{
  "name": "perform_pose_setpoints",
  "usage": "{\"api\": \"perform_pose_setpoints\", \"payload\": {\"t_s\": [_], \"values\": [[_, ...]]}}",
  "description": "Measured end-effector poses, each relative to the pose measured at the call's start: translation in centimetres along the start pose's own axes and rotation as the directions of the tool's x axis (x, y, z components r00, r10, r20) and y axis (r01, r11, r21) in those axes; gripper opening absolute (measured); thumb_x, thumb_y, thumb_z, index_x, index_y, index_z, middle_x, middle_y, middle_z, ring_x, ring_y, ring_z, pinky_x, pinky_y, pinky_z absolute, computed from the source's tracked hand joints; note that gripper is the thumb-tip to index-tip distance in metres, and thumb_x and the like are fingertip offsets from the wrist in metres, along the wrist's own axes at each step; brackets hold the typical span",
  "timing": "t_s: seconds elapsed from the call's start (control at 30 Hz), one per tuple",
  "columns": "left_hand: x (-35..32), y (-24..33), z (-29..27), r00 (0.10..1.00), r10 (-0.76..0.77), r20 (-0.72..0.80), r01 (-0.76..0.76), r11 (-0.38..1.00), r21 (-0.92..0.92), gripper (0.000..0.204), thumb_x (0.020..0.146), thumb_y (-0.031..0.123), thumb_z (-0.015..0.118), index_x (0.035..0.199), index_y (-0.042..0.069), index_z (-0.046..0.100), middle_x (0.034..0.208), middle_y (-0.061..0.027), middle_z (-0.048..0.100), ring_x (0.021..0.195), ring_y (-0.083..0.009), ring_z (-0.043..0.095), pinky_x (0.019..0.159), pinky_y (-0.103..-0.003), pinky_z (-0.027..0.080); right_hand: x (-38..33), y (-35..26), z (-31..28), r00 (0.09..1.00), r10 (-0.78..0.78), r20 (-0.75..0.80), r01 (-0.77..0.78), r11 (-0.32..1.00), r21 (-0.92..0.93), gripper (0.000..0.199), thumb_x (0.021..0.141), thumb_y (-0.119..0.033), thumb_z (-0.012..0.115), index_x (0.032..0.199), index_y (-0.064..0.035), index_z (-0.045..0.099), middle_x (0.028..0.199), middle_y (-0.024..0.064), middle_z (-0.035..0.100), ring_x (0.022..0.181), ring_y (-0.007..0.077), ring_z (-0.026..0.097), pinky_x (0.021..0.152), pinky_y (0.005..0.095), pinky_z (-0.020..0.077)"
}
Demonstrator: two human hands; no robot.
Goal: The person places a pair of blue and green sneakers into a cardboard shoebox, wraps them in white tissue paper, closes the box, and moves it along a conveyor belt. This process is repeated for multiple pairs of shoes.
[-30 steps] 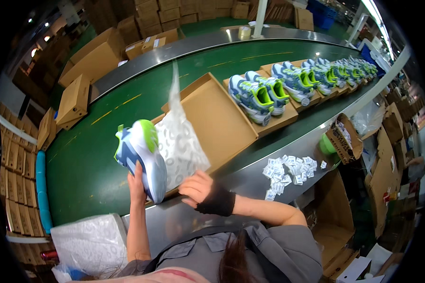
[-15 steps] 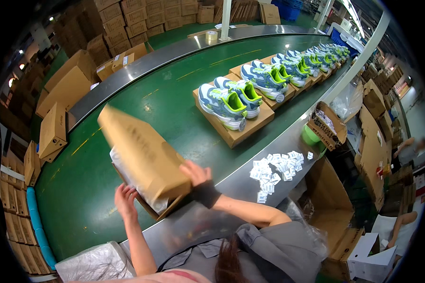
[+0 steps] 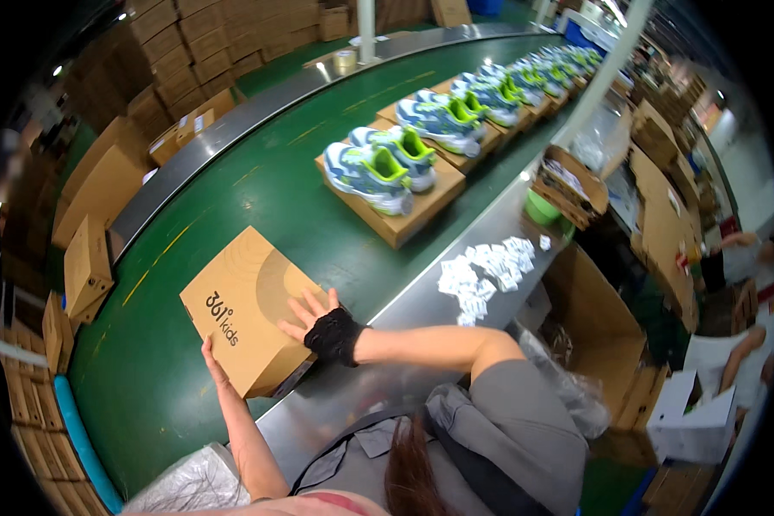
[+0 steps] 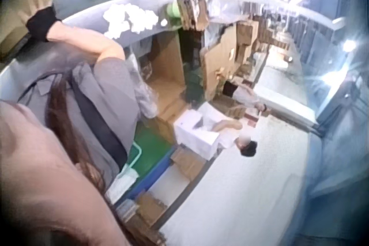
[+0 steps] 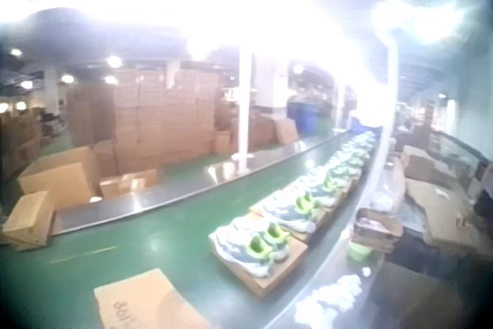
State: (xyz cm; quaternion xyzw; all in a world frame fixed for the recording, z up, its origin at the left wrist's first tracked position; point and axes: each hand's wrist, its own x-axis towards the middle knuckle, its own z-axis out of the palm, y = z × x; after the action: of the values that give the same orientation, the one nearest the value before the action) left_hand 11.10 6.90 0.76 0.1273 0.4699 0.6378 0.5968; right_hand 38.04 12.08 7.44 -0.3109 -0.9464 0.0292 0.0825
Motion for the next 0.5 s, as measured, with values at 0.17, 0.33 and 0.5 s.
{"api": "perform_pose_setpoints", "payload": {"t_s": [0.17,0.33,0.5], "values": [[-2.8,0.6,2.3,0.979,0.091,-0.180,-0.022,0.936,0.352,0.069,0.077,0.053,0.049,0.124,0.004,0.040,0.116,-0.0124,0.052,0.103,-0.0224,0.052,0.085,-0.031,0.042,-9.3,-0.6,2.2,0.990,-0.022,-0.136,0.024,1.000,0.009,0.046,0.081,-0.026,0.045,0.126,-0.0259,0.041,0.132,0.0188,0.034,0.118,0.0428,0.034,0.082,0.0614,0.0311],[1.4,-1.9,0.3,0.983,0.175,-0.049,-0.145,0.917,0.371,0.055,0.081,0.041,0.054,0.115,-0.001,0.048,0.106,-0.0103,0.056,0.095,-0.0167,0.055,0.080,-0.027,0.042,-16.8,1.3,6.0,0.883,-0.023,-0.468,0.023,1.000,-0.006,0.039,0.074,-0.022,0.050,0.110,-0.0353,0.053,0.124,0.0064,0.045,0.111,0.0265,0.043,0.086,0.0514,0.0275],[-1.0,-3.8,3.2,0.983,0.076,-0.165,0.017,0.864,0.503,0.050,0.082,0.041,0.054,0.113,0.002,0.051,0.104,-0.0081,0.057,0.089,-0.0148,0.056,0.071,-0.026,0.045,-19.3,5.3,7.1,0.840,-0.059,-0.540,0.031,0.998,-0.062,0.037,0.074,-0.020,0.049,0.107,-0.0367,0.054,0.119,0.0036,0.048,0.110,0.0237,0.044,0.089,0.0519,0.0233]]}}
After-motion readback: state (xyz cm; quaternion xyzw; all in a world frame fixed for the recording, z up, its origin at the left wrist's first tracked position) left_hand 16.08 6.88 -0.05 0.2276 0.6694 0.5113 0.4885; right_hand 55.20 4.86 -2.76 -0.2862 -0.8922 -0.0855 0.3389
